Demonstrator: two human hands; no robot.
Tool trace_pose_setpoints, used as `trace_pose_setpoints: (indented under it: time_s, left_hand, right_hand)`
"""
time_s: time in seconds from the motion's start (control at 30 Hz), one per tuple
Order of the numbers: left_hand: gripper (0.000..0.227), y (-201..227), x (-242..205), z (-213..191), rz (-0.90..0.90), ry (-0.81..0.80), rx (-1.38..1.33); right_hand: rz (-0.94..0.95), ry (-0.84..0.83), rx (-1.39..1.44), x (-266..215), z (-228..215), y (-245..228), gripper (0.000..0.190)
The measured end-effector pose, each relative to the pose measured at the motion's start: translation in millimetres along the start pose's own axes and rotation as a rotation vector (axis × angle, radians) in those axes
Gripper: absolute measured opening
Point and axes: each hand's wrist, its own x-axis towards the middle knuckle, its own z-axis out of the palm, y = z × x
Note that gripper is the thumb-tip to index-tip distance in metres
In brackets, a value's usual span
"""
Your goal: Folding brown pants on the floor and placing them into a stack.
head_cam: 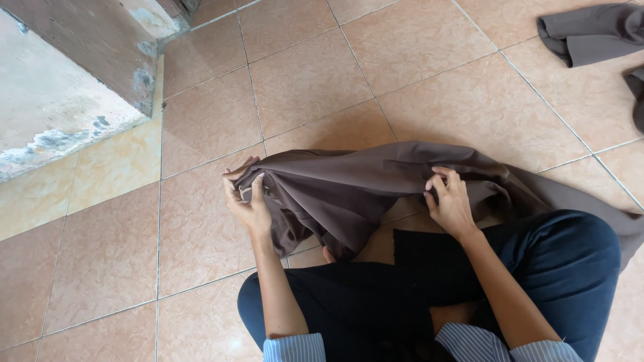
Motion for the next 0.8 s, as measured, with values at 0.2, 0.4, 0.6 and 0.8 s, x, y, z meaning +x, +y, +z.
trace_pose_setpoints:
  time_s: [0.2, 0.4, 0.6, 0.8]
  left_hand:
    - [0.025, -9, -1, -2, 0.023, 0.174, -0.035]
    - [0.029, 0, -2, 2, 0.056, 0.251, -0.093]
    - [0.027, -17, 0, -12, 0.033, 0.334, -0.072]
    - [0.024, -32, 3, -20, 0.065, 0.353, -0.059]
  right_hand:
    - [-0.011, -0.256, -0.008, -15, 28, -22, 0.017]
    - [0.225, -0.562, -0.033, -28, 74, -75, 0.05]
    - [0.408, -0.382, 0.149, -48, 185, -55, 0.033]
    - [0.552, 0.206, 0.197, 68, 109, 6, 0.014]
